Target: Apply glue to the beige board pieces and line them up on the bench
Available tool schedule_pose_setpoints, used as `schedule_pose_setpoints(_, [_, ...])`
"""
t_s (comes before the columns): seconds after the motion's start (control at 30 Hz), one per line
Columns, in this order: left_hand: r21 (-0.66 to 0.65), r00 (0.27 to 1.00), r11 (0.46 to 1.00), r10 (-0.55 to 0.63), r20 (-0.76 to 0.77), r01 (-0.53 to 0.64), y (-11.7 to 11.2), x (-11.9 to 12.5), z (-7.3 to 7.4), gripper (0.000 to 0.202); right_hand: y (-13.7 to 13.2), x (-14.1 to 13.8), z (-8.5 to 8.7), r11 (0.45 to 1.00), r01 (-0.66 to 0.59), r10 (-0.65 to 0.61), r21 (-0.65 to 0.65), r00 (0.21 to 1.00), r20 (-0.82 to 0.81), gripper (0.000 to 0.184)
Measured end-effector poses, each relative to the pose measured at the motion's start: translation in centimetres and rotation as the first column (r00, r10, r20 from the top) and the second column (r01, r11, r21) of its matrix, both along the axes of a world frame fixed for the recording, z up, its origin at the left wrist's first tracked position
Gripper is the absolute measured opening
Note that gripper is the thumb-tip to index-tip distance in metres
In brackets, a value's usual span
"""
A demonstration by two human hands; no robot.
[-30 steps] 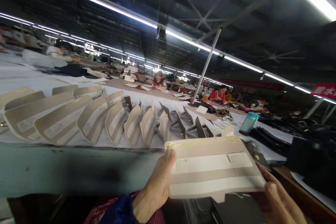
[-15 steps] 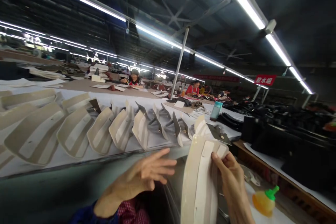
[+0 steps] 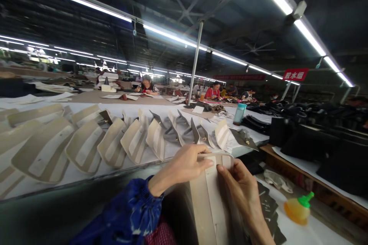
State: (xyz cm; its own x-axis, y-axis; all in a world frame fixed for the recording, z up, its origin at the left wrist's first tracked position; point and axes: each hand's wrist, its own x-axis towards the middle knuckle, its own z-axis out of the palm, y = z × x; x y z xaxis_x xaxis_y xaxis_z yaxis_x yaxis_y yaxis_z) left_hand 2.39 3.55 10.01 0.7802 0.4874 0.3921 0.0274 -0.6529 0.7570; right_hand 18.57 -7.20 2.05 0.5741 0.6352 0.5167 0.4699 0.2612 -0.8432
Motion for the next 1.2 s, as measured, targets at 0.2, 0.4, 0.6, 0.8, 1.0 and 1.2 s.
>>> schedule_pose_setpoints(0.2, [0.076, 0.991, 0.997, -0.019, -0.131, 0.029, 1.0, 0.3, 0.4, 0.015, -0.1, -0.4, -0.7, 1.000, 0.008, -0.008, 0.004, 0.991, 0.133, 0.030])
schedule_pose_setpoints(0.4, [0.083, 0.983, 0.996, -0.028, -0.179, 0.043, 1.6, 0.3, 0.5, 0.017, 0.7, -0.7, -0.5, 0.985, 0.033, -0.088, 0.167, 0.938, 0.336, 0.032])
schedule_pose_setpoints(0.6, [0.056, 0.981, 0.998, 0.028, -0.194, -0.017, 2.7, 1.3, -0.1, 0.025, 0.3, -0.8, 0.6, 0.934, 0.076, -0.286, 0.350, 0.745, 0.603, 0.021])
schedule_pose_setpoints(0.8, [-0.023, 0.981, 1.000, -0.022, -0.194, 0.018, 2.7, 1.6, 0.0, 0.028, 1.0, -0.7, 0.0, 0.955, 0.020, -0.235, 0.297, 0.665, 0.709, 0.030])
schedule_pose_setpoints(1.0, [-0.083, 0.982, 0.996, -0.047, -0.184, 0.032, 2.4, 1.5, -0.6, 0.028, 0.6, -0.7, 0.2, 0.983, -0.060, -0.073, 0.175, 0.741, 0.667, 0.019])
schedule_pose_setpoints(1.2, [-0.038, 0.980, 0.999, -0.034, -0.195, 0.027, 1.4, 1.5, -0.1, 0.028, 0.9, -0.4, 0.5, 0.979, -0.149, 0.044, 0.142, 0.825, 0.563, 0.008])
